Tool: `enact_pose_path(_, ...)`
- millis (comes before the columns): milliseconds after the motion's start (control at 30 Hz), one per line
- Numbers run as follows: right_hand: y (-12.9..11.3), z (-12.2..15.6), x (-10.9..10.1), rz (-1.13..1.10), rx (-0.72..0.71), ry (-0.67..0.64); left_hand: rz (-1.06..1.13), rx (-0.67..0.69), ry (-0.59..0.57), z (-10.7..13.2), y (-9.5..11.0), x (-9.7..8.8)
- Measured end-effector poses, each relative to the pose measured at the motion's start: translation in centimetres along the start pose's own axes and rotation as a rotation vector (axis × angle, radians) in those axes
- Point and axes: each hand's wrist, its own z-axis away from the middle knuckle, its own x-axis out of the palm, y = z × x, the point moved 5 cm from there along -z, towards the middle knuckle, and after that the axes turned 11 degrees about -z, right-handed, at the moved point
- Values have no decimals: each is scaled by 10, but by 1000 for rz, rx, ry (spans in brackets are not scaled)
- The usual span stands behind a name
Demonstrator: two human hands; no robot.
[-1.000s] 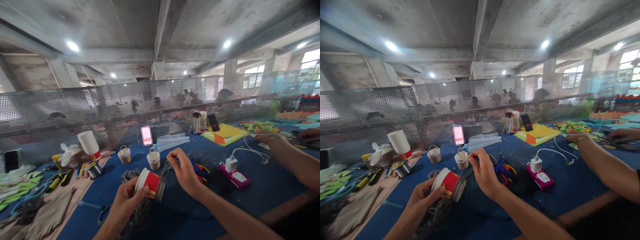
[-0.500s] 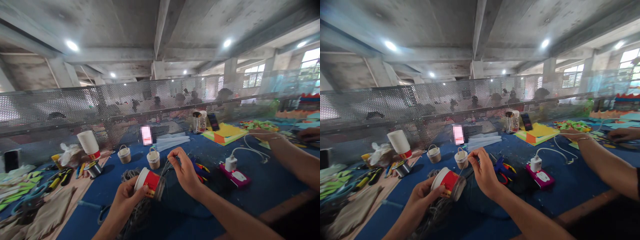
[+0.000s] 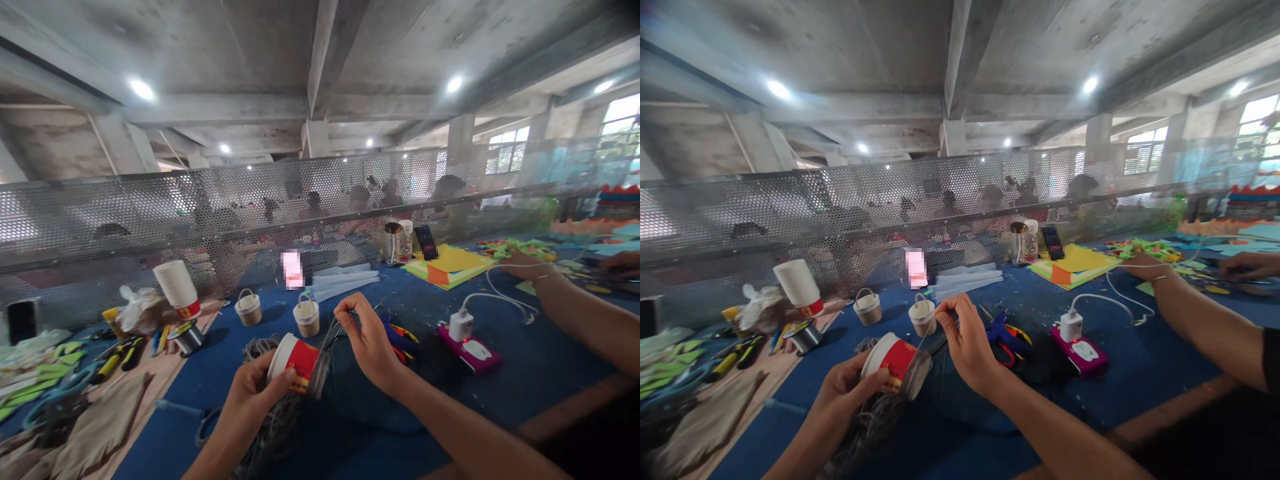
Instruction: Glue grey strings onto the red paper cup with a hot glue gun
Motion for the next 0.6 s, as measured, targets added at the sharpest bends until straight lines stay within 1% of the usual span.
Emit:
enact_pose_path(233, 4, 0, 0, 5, 21, -1, -1, 6, 1, 0, -3, -2)
enact_pose_path(333, 2, 1, 0, -5, 19, 7, 4, -2, -2, 1, -2, -1)
enact_pose_path(500, -2, 1, -1, -15, 4, 17, -23, 26, -2, -2, -3, -2)
enact_pose_path(600, -3, 1, -1, -19, -1, 17, 1, 28, -9, -3, -4, -2)
